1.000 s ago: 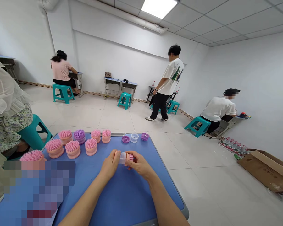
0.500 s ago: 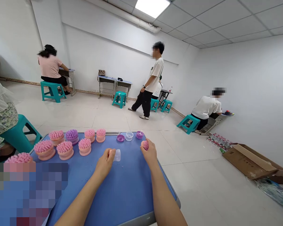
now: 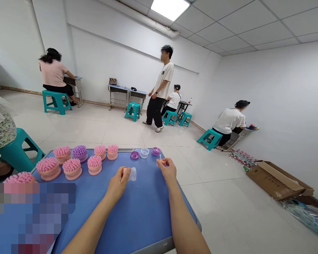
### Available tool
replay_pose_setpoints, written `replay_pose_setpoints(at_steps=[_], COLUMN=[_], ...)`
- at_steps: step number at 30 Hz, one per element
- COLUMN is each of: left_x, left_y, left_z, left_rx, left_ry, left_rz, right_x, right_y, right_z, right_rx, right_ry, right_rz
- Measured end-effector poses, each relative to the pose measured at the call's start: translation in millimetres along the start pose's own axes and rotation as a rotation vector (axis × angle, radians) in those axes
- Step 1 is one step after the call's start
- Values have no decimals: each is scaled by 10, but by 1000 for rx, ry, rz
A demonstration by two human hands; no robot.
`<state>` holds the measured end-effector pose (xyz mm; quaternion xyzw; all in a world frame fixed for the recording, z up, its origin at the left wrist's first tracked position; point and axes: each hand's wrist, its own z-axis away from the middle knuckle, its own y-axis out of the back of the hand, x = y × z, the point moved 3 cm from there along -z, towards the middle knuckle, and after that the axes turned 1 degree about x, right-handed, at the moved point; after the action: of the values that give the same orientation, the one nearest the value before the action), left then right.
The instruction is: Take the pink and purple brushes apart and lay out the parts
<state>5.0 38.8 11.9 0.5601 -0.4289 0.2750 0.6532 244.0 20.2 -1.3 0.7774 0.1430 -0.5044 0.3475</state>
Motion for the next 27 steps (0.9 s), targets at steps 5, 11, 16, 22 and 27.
replay_pose_setpoints(at_steps=[5,11,16,22,27], left_x=[-6,5,-16,-8,47], left_y=[-9,-18,-35,-87,-124], left_z=[-4,-4,-15,-1,38], left_rx=[-7,-10,-32,-74,-120], left_ry=[9,2,24,-83,-188], left_rz=[-4,13,22,153,176], right_x=[76,134,-32,-395,-513], right_y=[-27,-65,31,-26,-239], right_z=[-42,-81,-9,381,668], right_rx=[58,43,64,-277,-834], right_ry=[-14,-16,7,73,-31], right_rz=[74,80,32,-133,-299])
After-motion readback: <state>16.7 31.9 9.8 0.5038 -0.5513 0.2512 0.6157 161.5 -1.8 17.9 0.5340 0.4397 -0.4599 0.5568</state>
